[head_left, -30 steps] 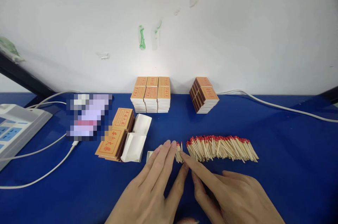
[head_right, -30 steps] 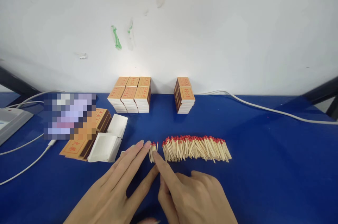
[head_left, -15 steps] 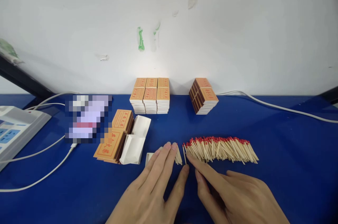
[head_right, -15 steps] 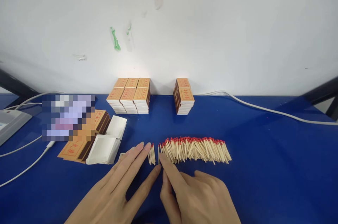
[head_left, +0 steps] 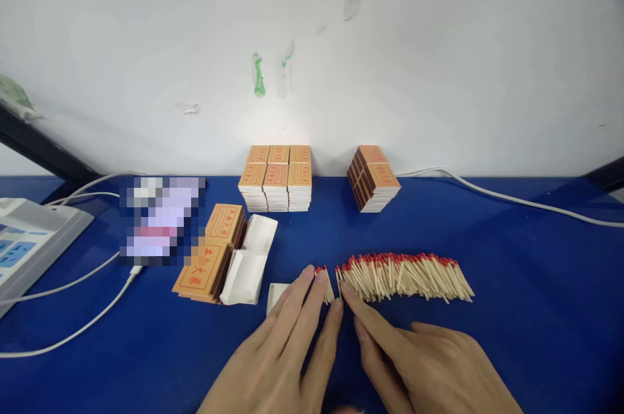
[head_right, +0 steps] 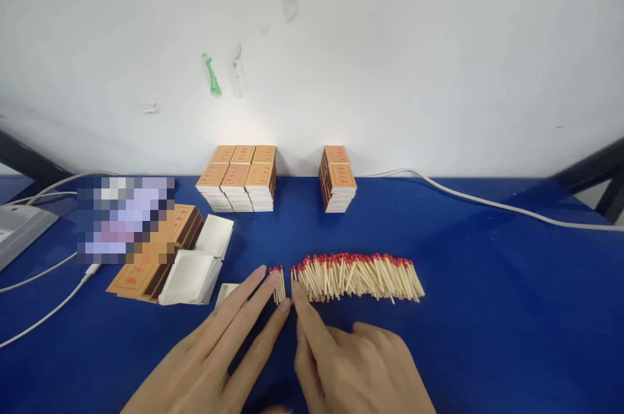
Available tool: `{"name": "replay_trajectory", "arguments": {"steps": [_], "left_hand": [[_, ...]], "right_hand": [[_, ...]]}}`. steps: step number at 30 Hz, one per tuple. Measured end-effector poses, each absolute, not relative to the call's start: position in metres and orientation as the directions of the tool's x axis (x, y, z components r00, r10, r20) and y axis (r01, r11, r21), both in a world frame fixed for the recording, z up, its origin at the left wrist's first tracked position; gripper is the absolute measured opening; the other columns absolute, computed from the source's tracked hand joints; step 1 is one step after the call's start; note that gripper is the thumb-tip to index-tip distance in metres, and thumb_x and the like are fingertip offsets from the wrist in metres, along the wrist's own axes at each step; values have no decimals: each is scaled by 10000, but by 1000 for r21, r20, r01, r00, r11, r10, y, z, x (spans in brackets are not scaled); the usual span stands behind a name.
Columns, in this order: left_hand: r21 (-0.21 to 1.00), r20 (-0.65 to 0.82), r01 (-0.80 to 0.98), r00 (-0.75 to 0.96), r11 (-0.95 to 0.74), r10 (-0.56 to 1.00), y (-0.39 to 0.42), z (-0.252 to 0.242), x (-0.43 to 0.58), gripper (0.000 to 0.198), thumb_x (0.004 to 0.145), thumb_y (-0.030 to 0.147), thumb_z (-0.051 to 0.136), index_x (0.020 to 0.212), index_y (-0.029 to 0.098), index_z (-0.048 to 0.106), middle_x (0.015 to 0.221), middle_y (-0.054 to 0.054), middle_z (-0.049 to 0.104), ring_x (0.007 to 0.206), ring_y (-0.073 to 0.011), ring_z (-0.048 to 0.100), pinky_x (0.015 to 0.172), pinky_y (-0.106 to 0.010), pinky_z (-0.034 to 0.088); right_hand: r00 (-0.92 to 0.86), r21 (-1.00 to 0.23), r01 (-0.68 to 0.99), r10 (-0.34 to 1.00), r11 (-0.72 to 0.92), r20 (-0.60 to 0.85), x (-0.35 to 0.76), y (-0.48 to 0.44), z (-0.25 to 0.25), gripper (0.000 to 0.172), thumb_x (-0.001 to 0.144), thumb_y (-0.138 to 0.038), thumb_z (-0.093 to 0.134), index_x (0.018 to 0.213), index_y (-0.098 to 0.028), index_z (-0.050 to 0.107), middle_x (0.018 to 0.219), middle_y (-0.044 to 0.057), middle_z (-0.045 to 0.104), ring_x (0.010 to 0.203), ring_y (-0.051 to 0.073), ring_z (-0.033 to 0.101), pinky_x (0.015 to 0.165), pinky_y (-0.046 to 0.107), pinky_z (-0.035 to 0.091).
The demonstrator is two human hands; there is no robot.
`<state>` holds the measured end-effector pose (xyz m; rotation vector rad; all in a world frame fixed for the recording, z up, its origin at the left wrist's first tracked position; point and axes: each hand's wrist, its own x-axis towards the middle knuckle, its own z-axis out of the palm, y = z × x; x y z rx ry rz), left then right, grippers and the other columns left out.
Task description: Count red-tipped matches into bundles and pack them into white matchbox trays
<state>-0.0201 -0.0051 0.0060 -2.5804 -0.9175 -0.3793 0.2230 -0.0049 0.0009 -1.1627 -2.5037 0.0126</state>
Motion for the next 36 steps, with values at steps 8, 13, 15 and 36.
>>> {"name": "replay_trajectory", "arguments": {"steps": [8, 13, 15, 36], "left_hand": [[-268, 360, 661, 743, -701, 564, -6, 6, -21, 678, 1212, 563, 364, 1553, 19, 582, 1585, -249, 632, 1526, -384, 580, 1232, -452, 427], [-266, 361, 674, 732, -689, 577, -4, 6, -20, 692, 1221, 542, 306, 1570, -1, 557, 1602, -258, 612, 1525, -395, 578, 1246, -485, 406], [-259, 361, 678, 728, -688, 582, -4, 6, -19, 693, 1223, 529, 307, 1566, -19, 556, 1612, -264, 600, 1529, -398, 573, 1253, -486, 395], [-324, 334, 657, 753, -681, 567, -4, 7, -20, 971, 1098, 787, 493, 1553, -69, 548, 1592, -322, 588, 1499, -436, 596, 1267, -512, 340]], "right_hand": [[-568, -107, 747, 714, 656, 409, 219, -6, 2, 605, 1069, -28, 338, 1668, 40, 388, 534, -109, 621, 331, 133, 545, 393, 331, 358], [-584, -95, 745, 715, 660, 385, 216, -5, 3, 676, 1058, -16, 320, 1729, 40, 264, 516, -122, 600, 309, 132, 519, 382, 326, 346], [-580, -101, 747, 719, 657, 384, 216, -6, 1, 689, 1055, -18, 320, 1737, 43, 239, 507, -126, 594, 298, 135, 512, 372, 331, 339], [-576, -97, 766, 746, 635, 334, 216, -10, -8, 611, 1025, -34, 357, 1620, 49, 469, 485, -97, 599, 301, 149, 550, 367, 345, 319]]}}
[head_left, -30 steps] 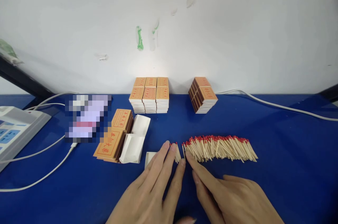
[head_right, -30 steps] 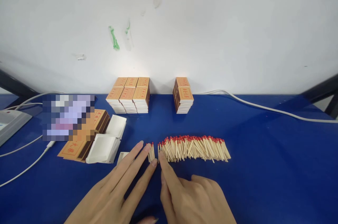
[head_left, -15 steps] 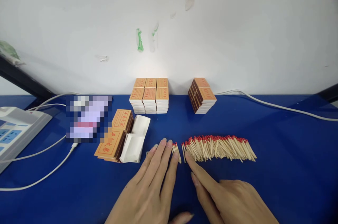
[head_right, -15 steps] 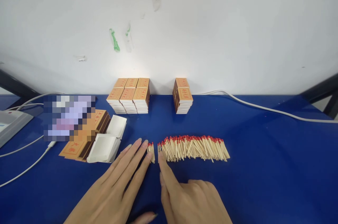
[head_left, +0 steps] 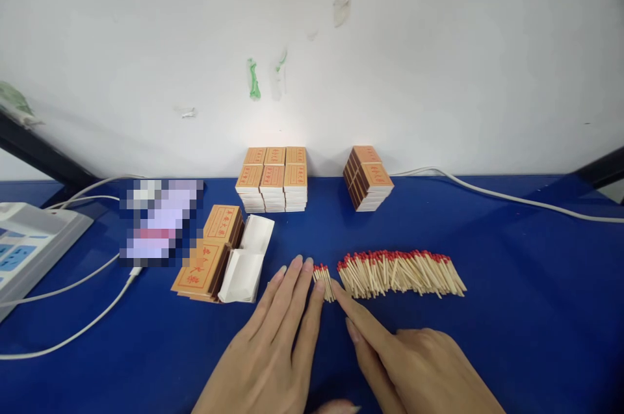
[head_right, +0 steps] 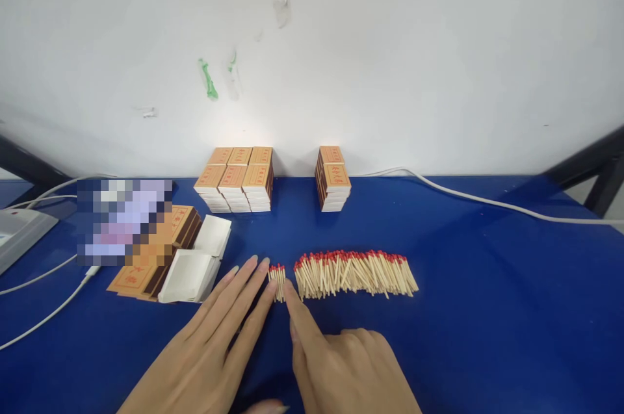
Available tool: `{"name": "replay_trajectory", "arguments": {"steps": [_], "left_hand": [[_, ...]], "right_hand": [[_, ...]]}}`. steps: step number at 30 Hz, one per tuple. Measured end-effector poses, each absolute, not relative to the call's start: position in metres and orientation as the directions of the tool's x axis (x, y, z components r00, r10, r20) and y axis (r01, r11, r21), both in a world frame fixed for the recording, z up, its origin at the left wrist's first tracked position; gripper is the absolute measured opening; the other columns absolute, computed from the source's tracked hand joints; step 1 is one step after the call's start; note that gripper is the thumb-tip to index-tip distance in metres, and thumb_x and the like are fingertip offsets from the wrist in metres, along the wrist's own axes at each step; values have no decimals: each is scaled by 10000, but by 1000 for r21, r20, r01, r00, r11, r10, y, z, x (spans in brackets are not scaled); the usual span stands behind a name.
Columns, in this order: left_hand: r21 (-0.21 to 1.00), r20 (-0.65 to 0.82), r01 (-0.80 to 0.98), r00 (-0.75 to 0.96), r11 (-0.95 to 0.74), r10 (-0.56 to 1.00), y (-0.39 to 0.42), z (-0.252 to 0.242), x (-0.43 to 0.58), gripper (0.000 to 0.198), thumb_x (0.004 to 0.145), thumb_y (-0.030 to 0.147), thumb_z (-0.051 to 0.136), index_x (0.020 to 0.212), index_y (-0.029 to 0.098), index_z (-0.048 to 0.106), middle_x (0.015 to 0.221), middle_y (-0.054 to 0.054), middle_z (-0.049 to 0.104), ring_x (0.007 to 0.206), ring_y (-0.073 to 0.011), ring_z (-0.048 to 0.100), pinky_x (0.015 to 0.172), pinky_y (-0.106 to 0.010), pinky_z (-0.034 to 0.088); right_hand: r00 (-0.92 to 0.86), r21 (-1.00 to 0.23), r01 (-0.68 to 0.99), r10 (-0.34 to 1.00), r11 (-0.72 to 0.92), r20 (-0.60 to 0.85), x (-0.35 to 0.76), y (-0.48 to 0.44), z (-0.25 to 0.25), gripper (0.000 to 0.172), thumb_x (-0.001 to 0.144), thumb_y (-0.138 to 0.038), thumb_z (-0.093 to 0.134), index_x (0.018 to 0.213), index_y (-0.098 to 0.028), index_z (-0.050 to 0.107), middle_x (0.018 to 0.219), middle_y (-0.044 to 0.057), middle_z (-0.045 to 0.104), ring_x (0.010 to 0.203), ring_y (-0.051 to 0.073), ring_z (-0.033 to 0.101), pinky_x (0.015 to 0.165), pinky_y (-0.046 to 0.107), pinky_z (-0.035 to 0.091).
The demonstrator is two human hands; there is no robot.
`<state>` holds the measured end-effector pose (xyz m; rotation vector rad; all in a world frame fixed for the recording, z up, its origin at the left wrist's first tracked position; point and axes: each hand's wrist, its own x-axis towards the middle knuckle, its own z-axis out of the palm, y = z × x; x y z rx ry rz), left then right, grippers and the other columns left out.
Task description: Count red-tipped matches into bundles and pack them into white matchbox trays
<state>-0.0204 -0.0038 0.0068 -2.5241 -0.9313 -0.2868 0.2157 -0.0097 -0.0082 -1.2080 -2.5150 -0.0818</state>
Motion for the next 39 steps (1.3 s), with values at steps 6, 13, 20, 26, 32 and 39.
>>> {"name": "replay_trajectory", "arguments": {"steps": [6, 13, 20, 26, 32, 39], "left_hand": [[-311, 355, 653, 754, -690, 553, -2, 9, -22, 946, 1135, 764, 414, 1541, -79, 545, 1580, -337, 591, 1485, -448, 606, 1302, -536, 277], [-301, 370, 642, 760, -705, 534, -2, 7, -22, 849, 1175, 671, 399, 1493, -95, 580, 1552, -316, 628, 1492, -419, 597, 1356, -527, 206], [-297, 381, 645, 756, -704, 532, 0, 5, -21, 833, 1177, 657, 405, 1472, -100, 590, 1536, -318, 641, 1474, -425, 608, 1353, -531, 212], [-302, 377, 641, 760, -705, 530, -1, 5, -20, 812, 1178, 654, 407, 1464, -81, 600, 1524, -302, 657, 1462, -422, 624, 1332, -529, 245], [-299, 366, 640, 762, -708, 534, -1, 4, -23, 825, 1173, 668, 412, 1482, -75, 592, 1546, -294, 645, 1493, -422, 595, 1324, -527, 270], [-298, 363, 642, 760, -706, 539, -2, 5, -24, 870, 1156, 708, 421, 1500, -74, 591, 1566, -298, 628, 1530, -423, 552, 1346, -517, 247]], "right_hand": [[-587, -115, 755, 743, 646, 322, 215, -8, -6, 691, 1058, -60, 344, 1741, 6, 260, 506, -122, 600, 311, 153, 554, 379, 354, 313], [-541, -145, 783, 778, 604, 320, 217, -10, -6, 560, 1176, -182, 346, 1708, -7, 366, 502, -109, 593, 335, 144, 578, 387, 338, 342], [-539, -143, 782, 772, 607, 336, 215, -10, -4, 600, 1185, -196, 329, 1730, 47, 262, 515, -95, 627, 346, 165, 595, 377, 320, 402], [-508, -147, 788, 765, 599, 396, 211, -8, 4, 615, 1182, -201, 289, 1748, 32, 226, 481, -115, 603, 301, 154, 562, 348, 305, 386], [-515, -165, 792, 788, 589, 337, 215, -13, -8, 627, 1164, -254, 384, 1725, 18, 318, 493, -98, 622, 312, 167, 576, 349, 298, 402], [-494, -222, 793, 812, 568, 311, 220, -16, -12, 619, 1157, -281, 471, 1725, -56, 367, 559, -100, 663, 367, 157, 617, 391, 297, 429]]}}
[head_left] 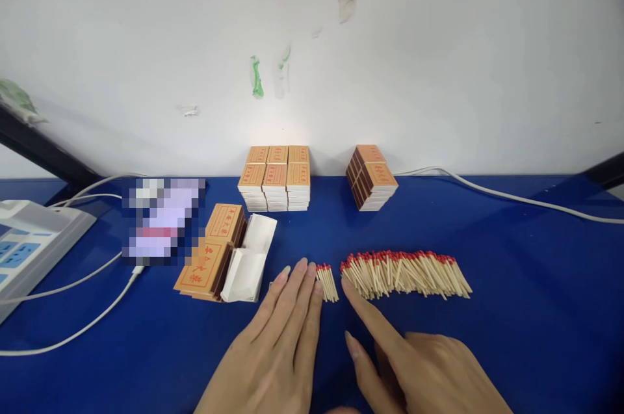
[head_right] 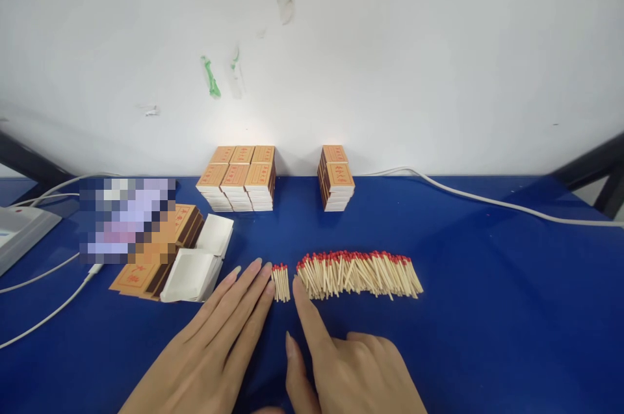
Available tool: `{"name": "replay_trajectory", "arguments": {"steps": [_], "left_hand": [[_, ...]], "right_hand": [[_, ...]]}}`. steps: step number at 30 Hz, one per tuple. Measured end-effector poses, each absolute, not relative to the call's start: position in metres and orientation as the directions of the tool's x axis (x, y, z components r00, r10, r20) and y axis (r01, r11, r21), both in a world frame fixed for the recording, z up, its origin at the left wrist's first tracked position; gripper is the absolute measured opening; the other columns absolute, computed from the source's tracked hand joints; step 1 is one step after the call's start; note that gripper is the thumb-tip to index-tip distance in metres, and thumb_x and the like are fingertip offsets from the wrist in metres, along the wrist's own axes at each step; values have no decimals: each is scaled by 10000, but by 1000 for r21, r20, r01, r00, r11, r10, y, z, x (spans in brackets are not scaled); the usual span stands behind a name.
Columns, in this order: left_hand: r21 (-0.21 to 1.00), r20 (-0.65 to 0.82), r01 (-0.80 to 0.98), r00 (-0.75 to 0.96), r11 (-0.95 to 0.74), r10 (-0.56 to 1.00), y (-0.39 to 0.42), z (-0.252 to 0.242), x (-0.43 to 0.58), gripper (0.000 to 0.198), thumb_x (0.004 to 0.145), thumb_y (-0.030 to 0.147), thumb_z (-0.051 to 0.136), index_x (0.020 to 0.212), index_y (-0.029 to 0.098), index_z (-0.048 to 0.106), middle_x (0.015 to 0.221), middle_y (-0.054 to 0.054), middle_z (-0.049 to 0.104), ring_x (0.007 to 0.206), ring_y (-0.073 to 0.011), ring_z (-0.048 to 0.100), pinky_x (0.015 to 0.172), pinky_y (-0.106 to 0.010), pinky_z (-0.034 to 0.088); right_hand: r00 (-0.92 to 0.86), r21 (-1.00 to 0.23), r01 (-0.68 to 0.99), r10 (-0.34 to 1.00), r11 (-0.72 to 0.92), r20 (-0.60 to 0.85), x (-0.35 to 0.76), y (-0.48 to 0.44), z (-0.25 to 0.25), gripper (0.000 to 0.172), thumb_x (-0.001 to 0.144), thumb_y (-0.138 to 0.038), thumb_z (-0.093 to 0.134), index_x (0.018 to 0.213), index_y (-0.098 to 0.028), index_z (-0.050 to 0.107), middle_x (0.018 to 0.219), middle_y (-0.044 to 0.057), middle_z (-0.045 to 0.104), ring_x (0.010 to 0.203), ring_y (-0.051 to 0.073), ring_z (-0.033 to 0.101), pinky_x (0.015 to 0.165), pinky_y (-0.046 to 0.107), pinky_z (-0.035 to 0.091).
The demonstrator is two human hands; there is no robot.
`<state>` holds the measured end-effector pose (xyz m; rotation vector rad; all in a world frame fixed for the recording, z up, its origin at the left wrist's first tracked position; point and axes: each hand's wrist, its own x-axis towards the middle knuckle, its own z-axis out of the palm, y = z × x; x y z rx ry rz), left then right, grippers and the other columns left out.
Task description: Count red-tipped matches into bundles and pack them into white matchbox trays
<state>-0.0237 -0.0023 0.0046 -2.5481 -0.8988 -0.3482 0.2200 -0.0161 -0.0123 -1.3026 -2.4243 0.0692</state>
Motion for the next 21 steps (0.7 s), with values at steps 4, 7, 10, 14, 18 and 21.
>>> {"name": "replay_trajectory", "arguments": {"steps": [4, 7, 10, 14, 18, 21], "left_hand": [[-304, 367, 644, 759, -702, 537, -3, 6, -23, 871, 1155, 714, 419, 1487, -70, 603, 1556, -296, 638, 1518, -420, 563, 1357, -521, 233], [-303, 362, 642, 761, -704, 538, -3, 7, -23, 872, 1157, 708, 420, 1487, -79, 598, 1556, -306, 633, 1519, -428, 561, 1350, -525, 241], [-302, 361, 640, 762, -707, 537, -3, 6, -24, 878, 1154, 712, 428, 1492, -82, 591, 1554, -309, 632, 1520, -430, 561, 1336, -521, 269], [-303, 374, 653, 751, -694, 543, -3, 5, -23, 872, 1152, 715, 424, 1471, -75, 608, 1548, -308, 638, 1508, -425, 572, 1333, -518, 265], [-302, 353, 641, 763, -705, 542, -3, 5, -23, 884, 1153, 714, 423, 1493, -84, 588, 1563, -317, 622, 1532, -438, 544, 1333, -521, 266], [-300, 353, 639, 764, -708, 540, -3, 5, -23, 867, 1159, 698, 426, 1489, -86, 589, 1560, -316, 625, 1524, -435, 553, 1346, -523, 238]], "right_hand": [[-481, -231, 792, 811, 565, 332, 220, -16, -10, 676, 1140, -250, 488, 1753, -47, 290, 536, -118, 640, 352, 155, 603, 384, 303, 411], [-474, -240, 798, 822, 552, 314, 220, -16, -11, 666, 1142, -256, 485, 1754, -66, 300, 534, -116, 642, 364, 158, 620, 387, 289, 423], [-490, -261, 788, 824, 558, 285, 220, -16, -12, 675, 1150, -272, 480, 1758, -57, 281, 543, -115, 660, 366, 153, 629, 379, 273, 431], [-512, -267, 775, 817, 572, 264, 220, -15, -12, 627, 1138, -258, 484, 1708, -21, 371, 544, -110, 669, 361, 146, 633, 374, 256, 445], [-502, -251, 782, 815, 571, 289, 219, -14, -11, 541, 1136, -268, 478, 1613, -16, 512, 510, -107, 639, 325, 147, 597, 363, 251, 440], [-508, -241, 775, 802, 585, 312, 217, -14, -9, 544, 1141, -250, 454, 1625, -5, 483, 518, -108, 644, 327, 140, 594, 357, 249, 421]]}}
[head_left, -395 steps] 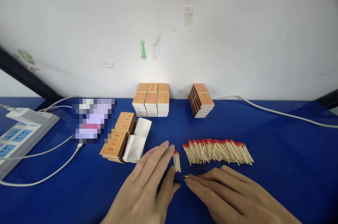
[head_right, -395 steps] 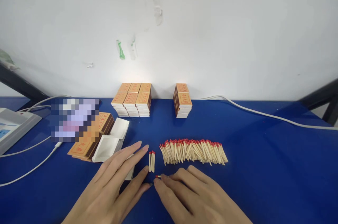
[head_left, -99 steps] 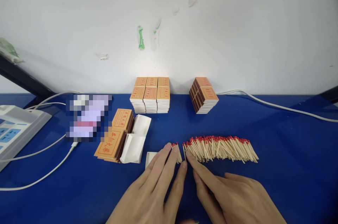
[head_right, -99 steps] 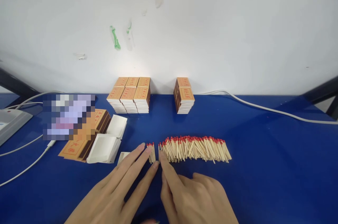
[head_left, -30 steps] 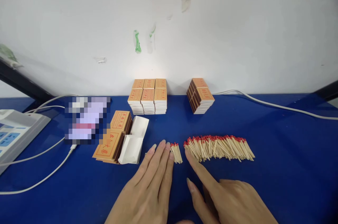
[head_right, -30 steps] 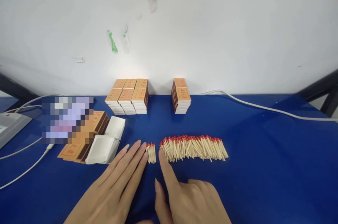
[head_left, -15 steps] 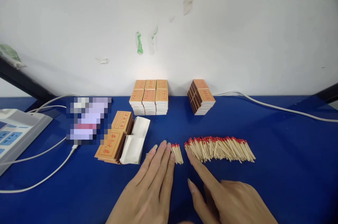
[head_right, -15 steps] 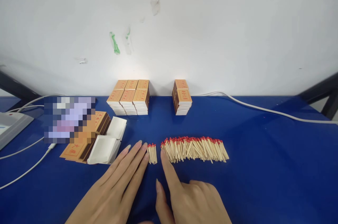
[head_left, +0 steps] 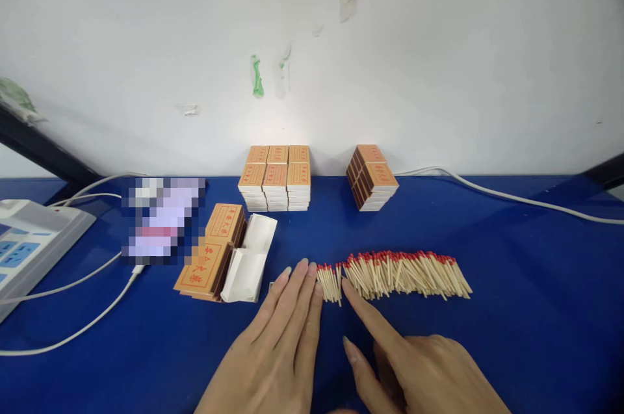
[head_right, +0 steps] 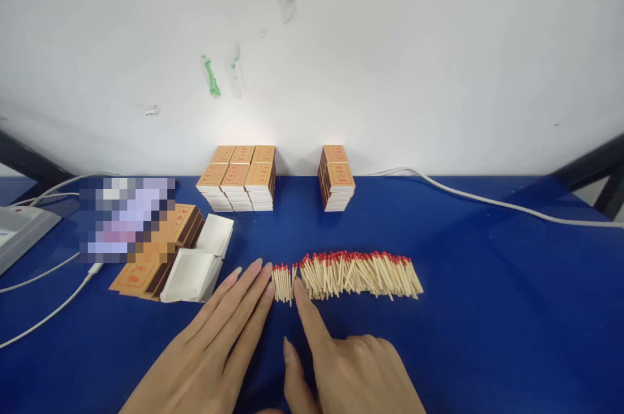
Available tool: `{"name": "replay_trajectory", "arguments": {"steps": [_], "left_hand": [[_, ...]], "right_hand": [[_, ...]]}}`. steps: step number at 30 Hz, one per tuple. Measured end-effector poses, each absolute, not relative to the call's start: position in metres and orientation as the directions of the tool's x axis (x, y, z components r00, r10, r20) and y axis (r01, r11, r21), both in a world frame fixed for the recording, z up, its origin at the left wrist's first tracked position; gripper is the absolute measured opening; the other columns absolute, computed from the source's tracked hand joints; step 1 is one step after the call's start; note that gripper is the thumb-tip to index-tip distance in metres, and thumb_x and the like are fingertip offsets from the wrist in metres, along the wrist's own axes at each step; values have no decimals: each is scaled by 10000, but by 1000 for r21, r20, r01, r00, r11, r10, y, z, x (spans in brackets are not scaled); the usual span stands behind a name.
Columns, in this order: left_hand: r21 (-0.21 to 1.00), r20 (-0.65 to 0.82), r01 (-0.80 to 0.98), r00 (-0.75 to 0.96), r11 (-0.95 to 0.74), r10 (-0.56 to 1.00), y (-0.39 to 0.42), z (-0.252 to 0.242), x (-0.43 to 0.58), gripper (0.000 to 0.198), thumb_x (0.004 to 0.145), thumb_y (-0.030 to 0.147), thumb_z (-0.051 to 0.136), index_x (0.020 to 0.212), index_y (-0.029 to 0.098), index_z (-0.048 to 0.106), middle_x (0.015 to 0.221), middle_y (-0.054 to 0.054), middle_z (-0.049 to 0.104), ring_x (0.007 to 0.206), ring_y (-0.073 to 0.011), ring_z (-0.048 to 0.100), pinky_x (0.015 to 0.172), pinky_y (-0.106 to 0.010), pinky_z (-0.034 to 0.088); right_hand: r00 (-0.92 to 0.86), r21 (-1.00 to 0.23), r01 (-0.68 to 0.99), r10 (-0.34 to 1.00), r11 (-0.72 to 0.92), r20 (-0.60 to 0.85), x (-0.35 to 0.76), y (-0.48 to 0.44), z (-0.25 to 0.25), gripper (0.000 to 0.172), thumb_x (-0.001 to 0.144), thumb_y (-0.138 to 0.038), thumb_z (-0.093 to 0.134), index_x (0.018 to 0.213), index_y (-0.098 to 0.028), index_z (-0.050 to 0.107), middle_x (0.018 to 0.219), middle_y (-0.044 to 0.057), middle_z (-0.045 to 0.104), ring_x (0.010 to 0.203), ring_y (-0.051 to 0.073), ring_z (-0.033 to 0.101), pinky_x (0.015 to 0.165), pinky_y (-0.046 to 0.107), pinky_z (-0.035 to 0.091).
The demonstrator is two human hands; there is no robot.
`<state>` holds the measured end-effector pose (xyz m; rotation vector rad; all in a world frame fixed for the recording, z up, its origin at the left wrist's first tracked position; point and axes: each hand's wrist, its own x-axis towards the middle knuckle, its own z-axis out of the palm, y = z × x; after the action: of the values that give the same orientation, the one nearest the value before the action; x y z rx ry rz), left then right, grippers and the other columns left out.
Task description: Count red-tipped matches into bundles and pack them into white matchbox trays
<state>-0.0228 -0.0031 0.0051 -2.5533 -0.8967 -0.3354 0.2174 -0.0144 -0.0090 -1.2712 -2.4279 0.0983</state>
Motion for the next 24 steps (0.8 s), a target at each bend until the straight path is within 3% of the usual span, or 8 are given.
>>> {"name": "replay_trajectory", "arguments": {"steps": [5, 13, 20, 24], "left_hand": [[-291, 355, 638, 764, -713, 538, -5, 4, -23, 848, 1171, 674, 406, 1491, -91, 585, 1561, -317, 623, 1521, -433, 557, 1355, -528, 220], [-287, 346, 659, 748, -695, 566, -5, 6, -22, 856, 1149, 689, 449, 1603, -33, 525, 1634, -288, 568, 1593, -414, 473, 1326, -494, 313], [-168, 417, 655, 724, -737, 549, -10, 0, -18, 394, 1145, 357, 531, 1415, 113, 681, 1617, -240, 592, 1683, -397, 330, 1370, -503, 222], [-207, 396, 646, 742, -735, 541, -8, -1, -18, 510, 1164, 488, 495, 1459, 102, 652, 1613, -261, 587, 1649, -401, 398, 1317, -490, 349]], "right_hand": [[-486, -234, 782, 801, 577, 351, 217, -13, -7, 519, 1140, -252, 471, 1605, -25, 513, 517, -105, 635, 343, 152, 603, 369, 282, 413], [-488, -268, 771, 806, 578, 334, 219, -14, -6, 705, 1112, -221, 538, 1760, -86, 295, 555, -126, 656, 355, 136, 601, 390, 296, 389], [-523, -190, 781, 790, 594, 321, 217, -11, -1, 655, 1119, -166, 440, 1747, -46, 300, 514, -130, 627, 325, 136, 580, 363, 305, 370], [-496, -150, 796, 774, 586, 393, 215, -9, 3, 610, 1142, -171, 376, 1734, -32, 330, 487, -124, 601, 298, 138, 558, 363, 313, 360]]}}
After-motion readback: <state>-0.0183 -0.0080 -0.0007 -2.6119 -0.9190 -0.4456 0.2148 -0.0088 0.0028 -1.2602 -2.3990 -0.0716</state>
